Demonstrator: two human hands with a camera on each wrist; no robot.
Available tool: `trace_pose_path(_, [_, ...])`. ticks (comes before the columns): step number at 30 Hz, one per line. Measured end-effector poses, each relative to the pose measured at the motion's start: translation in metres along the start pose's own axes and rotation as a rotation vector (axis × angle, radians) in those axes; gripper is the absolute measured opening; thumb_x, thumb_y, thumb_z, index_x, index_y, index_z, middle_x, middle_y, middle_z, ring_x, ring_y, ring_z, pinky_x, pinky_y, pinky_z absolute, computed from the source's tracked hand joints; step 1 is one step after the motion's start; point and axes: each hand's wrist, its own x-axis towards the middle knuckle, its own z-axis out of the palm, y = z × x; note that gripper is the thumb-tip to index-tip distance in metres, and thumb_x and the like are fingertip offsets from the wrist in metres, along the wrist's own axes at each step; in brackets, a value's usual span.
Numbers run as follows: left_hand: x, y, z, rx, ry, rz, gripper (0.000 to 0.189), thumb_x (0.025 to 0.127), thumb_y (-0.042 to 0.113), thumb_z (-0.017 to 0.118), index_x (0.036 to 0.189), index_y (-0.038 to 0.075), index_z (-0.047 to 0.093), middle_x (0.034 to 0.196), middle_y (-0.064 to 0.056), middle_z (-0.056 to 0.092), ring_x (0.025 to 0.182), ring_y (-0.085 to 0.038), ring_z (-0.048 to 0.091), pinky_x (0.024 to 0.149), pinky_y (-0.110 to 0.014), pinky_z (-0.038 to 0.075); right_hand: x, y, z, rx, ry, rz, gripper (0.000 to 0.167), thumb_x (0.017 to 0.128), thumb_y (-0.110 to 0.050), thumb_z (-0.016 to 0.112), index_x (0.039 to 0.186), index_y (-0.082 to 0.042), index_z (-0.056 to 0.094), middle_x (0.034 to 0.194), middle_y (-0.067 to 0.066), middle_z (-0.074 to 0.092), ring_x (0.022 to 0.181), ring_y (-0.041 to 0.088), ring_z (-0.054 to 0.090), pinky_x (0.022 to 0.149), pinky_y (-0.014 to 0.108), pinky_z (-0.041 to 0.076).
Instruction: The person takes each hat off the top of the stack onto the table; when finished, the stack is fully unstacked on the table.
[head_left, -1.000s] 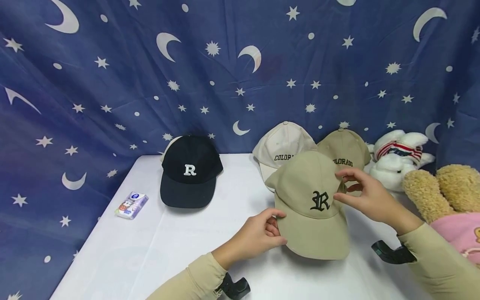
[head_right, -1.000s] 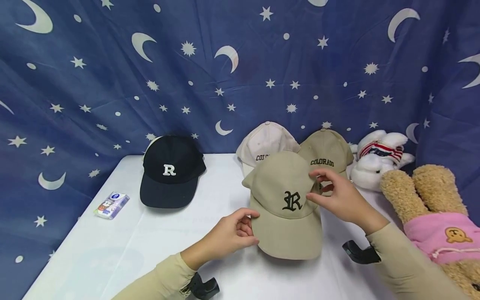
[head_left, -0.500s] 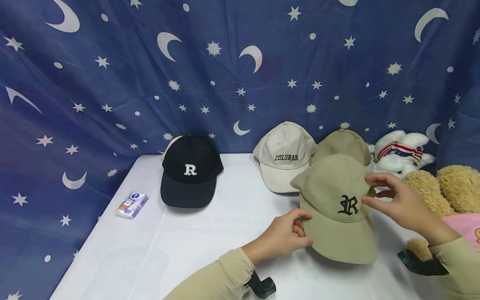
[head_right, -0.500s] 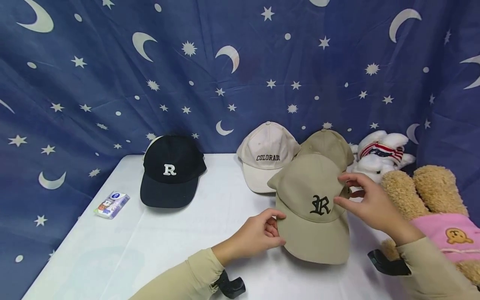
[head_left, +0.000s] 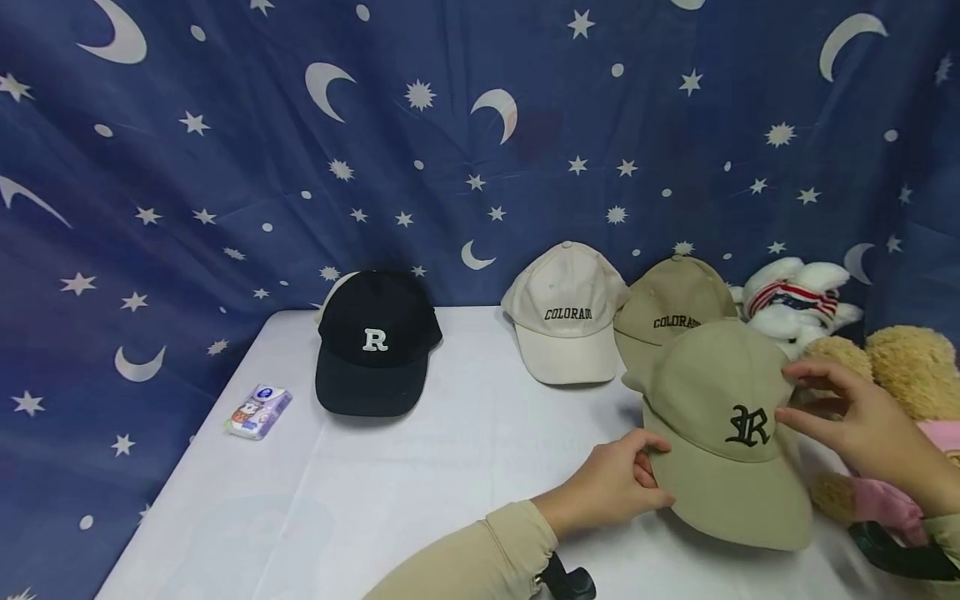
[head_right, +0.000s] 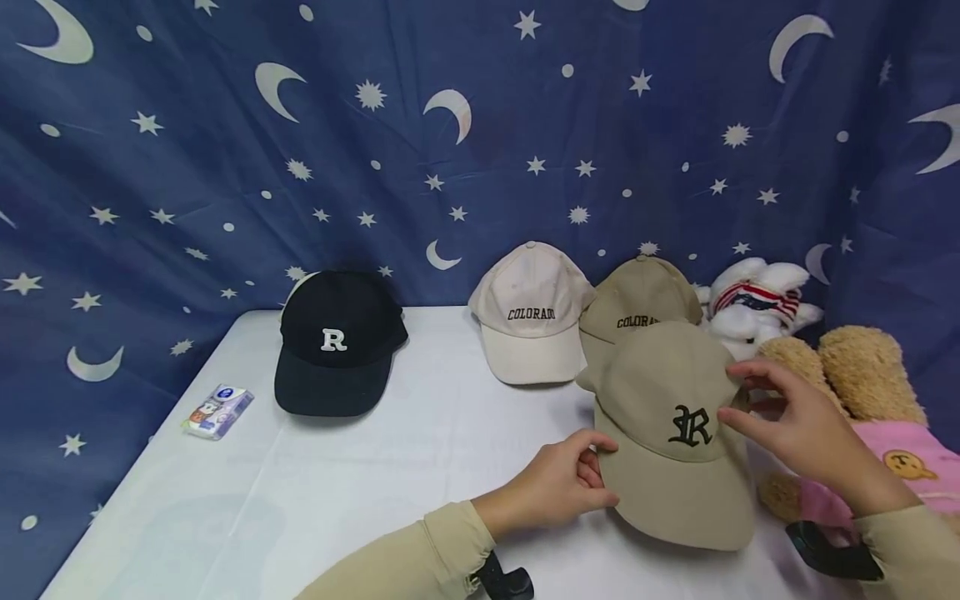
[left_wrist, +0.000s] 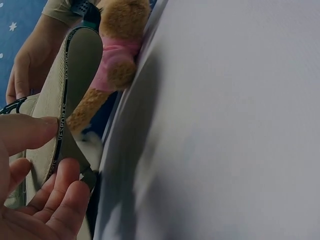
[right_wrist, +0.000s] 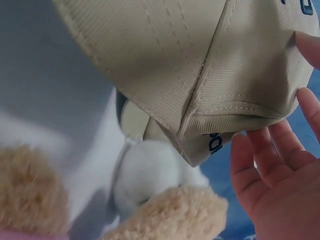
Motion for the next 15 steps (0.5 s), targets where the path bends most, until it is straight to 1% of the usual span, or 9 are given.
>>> trace_pose_path(3, [0.003,0.000,0.008,0.019,-0.001,-0.002,0.051,0.078,0.007,0.084,0.122,0.016,0.060,0.074,0.018,0.056,0.065,0.013,0.053,0.064,-0.008,0.044,-0.002,0.005,-0.002,0.001,0.007,0.012,0.042,0.081,0.003,0.080,0.117,0.003,0.057,0.111,-0.024,0.052,0.085,-0.007,0.057,0.070,0.006,0.045])
trace_pose_path(9, [0.007,0.001,0.023,0.023,-0.007,-0.019,0.051,0.077,0.007,0.084,0.121,0.017,0.060,0.071,0.019,0.055,0.063,0.015,0.053,0.063,-0.007,0.043,-0.008,0.014,-0.006,-0.004,-0.009,0.049,0.040,0.083,0.002,0.079,0.116,0.004,0.057,0.110,-0.023,0.051,0.086,-0.007,0.057,0.069,0.006,0.045])
trace_pose_path(15, [0.007,0.002,0.032,0.088,-0.007,0.005,0.050,0.078,0.009,0.083,0.122,0.018,0.061,0.071,0.020,0.056,0.063,0.017,0.050,0.064,-0.005,0.041,-0.015,0.023,-0.008,-0.018,-0.025,0.074,0.039,0.084,0.002,0.078,0.115,0.003,0.056,0.111,-0.025,0.048,0.088,-0.011,0.054,0.068,0.005,0.045])
